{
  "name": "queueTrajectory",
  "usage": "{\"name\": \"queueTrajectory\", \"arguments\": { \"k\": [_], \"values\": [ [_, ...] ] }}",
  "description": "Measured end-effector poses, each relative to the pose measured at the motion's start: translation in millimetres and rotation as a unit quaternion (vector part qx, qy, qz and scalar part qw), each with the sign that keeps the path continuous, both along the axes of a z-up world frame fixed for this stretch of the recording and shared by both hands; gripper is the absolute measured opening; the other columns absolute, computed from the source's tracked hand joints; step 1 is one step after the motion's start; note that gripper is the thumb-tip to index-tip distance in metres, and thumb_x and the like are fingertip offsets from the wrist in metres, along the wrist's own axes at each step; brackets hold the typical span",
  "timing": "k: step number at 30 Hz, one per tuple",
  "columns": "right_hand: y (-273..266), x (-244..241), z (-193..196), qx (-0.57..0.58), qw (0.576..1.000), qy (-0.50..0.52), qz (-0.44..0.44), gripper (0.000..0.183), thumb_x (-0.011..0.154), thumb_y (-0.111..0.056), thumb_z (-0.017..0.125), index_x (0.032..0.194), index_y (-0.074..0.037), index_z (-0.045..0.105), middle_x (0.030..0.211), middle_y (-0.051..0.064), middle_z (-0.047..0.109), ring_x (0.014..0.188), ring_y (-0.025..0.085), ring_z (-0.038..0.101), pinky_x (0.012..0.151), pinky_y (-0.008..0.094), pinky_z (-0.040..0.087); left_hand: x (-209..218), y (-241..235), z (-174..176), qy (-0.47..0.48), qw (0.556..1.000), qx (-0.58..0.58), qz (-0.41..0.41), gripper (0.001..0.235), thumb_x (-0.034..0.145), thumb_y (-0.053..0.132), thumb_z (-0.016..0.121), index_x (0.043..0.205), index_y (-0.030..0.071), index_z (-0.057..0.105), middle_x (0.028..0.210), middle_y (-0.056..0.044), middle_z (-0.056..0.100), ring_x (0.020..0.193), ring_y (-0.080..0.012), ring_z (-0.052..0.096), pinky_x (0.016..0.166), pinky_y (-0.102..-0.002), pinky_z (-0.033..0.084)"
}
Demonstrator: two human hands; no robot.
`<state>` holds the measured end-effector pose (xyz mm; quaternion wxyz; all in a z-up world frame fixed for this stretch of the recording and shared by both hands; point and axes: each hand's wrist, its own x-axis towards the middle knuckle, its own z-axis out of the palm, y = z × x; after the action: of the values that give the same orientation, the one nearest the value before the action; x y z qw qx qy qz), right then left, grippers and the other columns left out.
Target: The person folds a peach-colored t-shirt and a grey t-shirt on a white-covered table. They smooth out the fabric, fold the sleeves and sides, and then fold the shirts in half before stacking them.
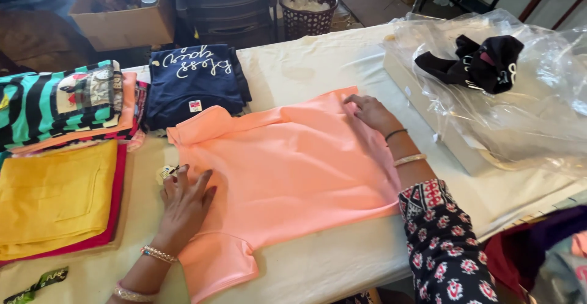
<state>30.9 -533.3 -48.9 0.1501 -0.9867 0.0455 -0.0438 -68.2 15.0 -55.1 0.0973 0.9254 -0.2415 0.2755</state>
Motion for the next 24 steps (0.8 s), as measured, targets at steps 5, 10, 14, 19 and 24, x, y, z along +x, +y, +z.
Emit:
{"name": "queueTrajectory", "arguments": {
  "k": [5, 10, 14, 19, 24],
  "values": [
    [12, -17, 12, -0.010, 0.965, -0.263, 0.010, 0.018, 0.101, -0.013, 0.057, 0.115, -0.014, 0.069, 0.113, 0.017, 0.057, 0.111, 0.036, 0.062, 0.097, 0.043, 0.056, 0, -4, -9, 0.032, 0.997, 0.061, 0.042, 0.049, 0.095, 0.038, 0.054, 0.139, 0.017, 0.055, 0.142, -0.017, 0.046, 0.128, -0.0401, 0.043, 0.101, -0.056, 0.035],
    [-18, -24, -2, -0.079, 0.980, -0.174, -0.048, 0.035, 0.097, -0.016, 0.059, 0.132, -0.018, 0.062, 0.118, 0.023, 0.053, 0.103, 0.044, 0.058, 0.090, 0.050, 0.053, 0, -4, -15, -0.009, 0.997, 0.069, 0.045, 0.053, 0.095, 0.041, 0.051, 0.139, 0.010, 0.055, 0.142, -0.017, 0.049, 0.133, -0.0403, 0.042, 0.104, -0.054, 0.034],
    [-21, -68, 18, -0.035, 0.998, -0.028, -0.054, 0.046, 0.102, -0.034, 0.054, 0.145, -0.021, 0.048, 0.125, 0.027, 0.052, 0.102, 0.049, 0.063, 0.087, 0.057, 0.054, 4, -2, -24, 0.016, 0.996, 0.074, 0.047, 0.060, 0.097, 0.046, 0.047, 0.143, 0.008, 0.051, 0.146, -0.017, 0.048, 0.137, -0.0407, 0.040, 0.108, -0.054, 0.032],
    [-2, -188, 23, -0.181, 0.972, -0.071, 0.131, 0.045, 0.093, -0.047, 0.059, 0.135, -0.029, 0.055, 0.128, 0.017, 0.059, 0.105, 0.044, 0.062, 0.086, 0.050, 0.054, 10, 1, -37, 0.035, 0.996, 0.074, 0.039, 0.069, 0.096, 0.051, 0.044, 0.148, 0.006, 0.045, 0.154, -0.020, 0.041, 0.142, -0.0468, 0.033, 0.112, -0.061, 0.026],
    [30, -276, 15, -0.174, 0.958, -0.204, 0.099, 0.054, 0.090, -0.040, 0.066, 0.138, -0.015, 0.057, 0.117, 0.015, 0.059, 0.111, 0.035, 0.055, 0.092, 0.048, 0.048, 19, 5, -49, 0.079, 0.996, 0.039, 0.019, 0.076, 0.097, 0.055, 0.038, 0.153, 0.004, 0.036, 0.160, -0.024, 0.030, 0.147, -0.0530, 0.020, 0.112, -0.070, 0.017]
  ]
}}
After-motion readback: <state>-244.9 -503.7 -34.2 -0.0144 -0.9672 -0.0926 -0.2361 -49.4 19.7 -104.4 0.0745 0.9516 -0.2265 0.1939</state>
